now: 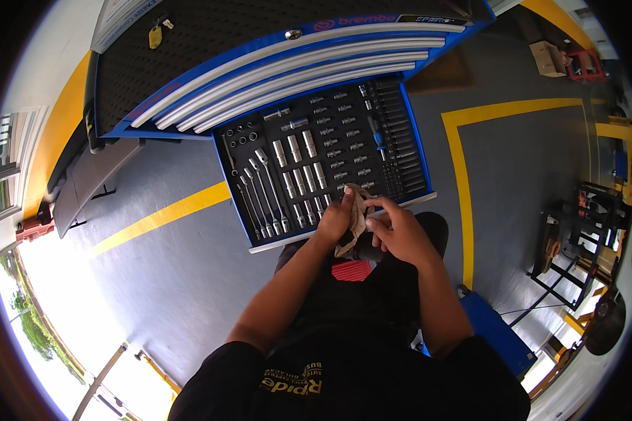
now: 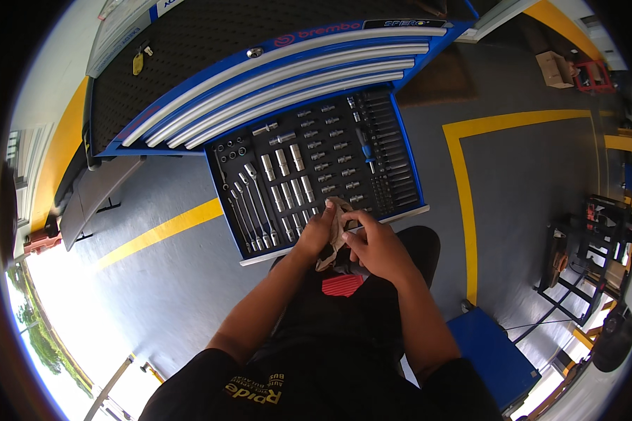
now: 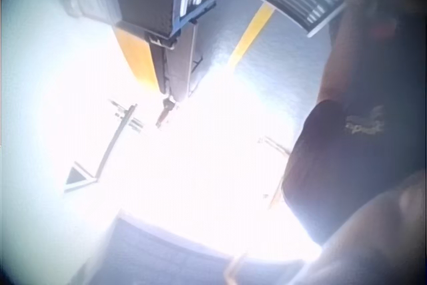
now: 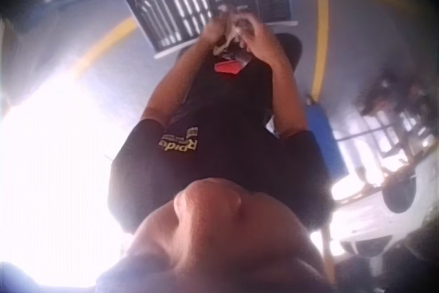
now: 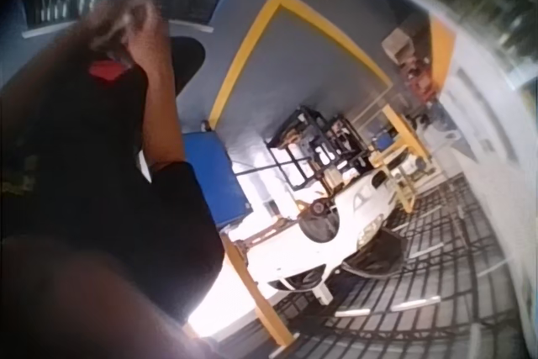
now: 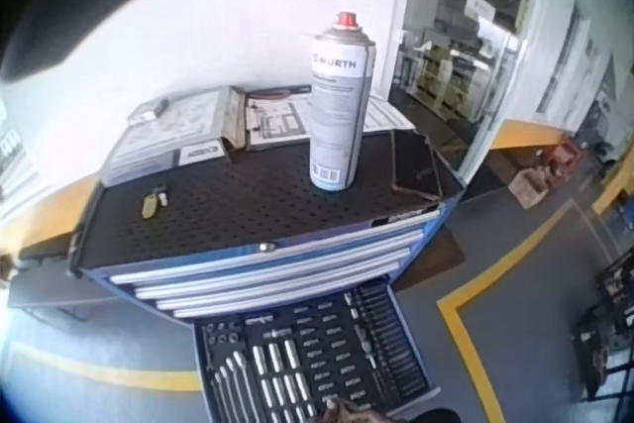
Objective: The person wipes various tools in a blue tool chest with a cloth, including pliers, wrenches, a hammer, and sockets. They spray a cleaning agent on the hammer and continue wiping before placing each tool back into its designated slot.
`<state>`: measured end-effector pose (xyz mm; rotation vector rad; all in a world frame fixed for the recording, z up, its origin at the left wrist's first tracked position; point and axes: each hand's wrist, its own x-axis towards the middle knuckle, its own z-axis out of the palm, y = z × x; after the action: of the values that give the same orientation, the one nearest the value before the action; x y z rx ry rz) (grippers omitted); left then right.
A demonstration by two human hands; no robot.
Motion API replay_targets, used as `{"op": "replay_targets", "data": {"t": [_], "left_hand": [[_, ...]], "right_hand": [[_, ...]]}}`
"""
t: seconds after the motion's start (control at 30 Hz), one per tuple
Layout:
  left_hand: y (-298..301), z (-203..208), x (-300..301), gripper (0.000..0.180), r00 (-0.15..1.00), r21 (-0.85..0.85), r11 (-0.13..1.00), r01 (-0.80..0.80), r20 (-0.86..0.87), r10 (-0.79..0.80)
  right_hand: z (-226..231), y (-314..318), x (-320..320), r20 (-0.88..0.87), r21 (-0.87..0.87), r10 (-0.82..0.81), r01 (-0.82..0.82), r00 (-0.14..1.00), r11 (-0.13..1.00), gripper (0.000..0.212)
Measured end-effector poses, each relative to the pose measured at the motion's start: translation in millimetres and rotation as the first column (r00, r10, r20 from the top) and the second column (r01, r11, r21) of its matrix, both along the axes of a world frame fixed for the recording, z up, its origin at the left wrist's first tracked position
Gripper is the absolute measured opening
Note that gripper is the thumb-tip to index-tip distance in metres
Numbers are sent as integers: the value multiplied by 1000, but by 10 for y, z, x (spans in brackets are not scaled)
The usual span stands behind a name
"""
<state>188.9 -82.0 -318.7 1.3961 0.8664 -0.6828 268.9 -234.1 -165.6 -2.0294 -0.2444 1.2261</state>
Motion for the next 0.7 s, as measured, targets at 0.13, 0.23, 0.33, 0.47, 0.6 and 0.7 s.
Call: {"op": "replay_targets", "data": {"t": [0.13,0.23,0.33,0.47,0.6,0.7], "left_hand": [[249,15,-31,65,991,-190,974,-126,-72,114],[358,411,69,49,983,-364,914,-178,-105,150],[333,464,-21,43,980,-444,876,-185,-22,196],[393,420,-135,43,992,-499,863,-76,49,116],[292,481,-82,42,978,-423,884,-201,-37,205],[264,552,79,44,971,-263,934,-240,-55,234]], "right_hand": [[-214,-58,83,216,-11,-56,60,975,998,38],[-566,-16,-21,149,121,-31,13,988,993,39],[-861,24,-109,260,83,9,-32,966,996,40],[-888,-1,-91,240,140,-35,1,970,990,36],[-920,-86,-40,247,204,-43,-9,968,979,28],[-1012,-95,-41,303,234,-84,12,949,972,22]]}}
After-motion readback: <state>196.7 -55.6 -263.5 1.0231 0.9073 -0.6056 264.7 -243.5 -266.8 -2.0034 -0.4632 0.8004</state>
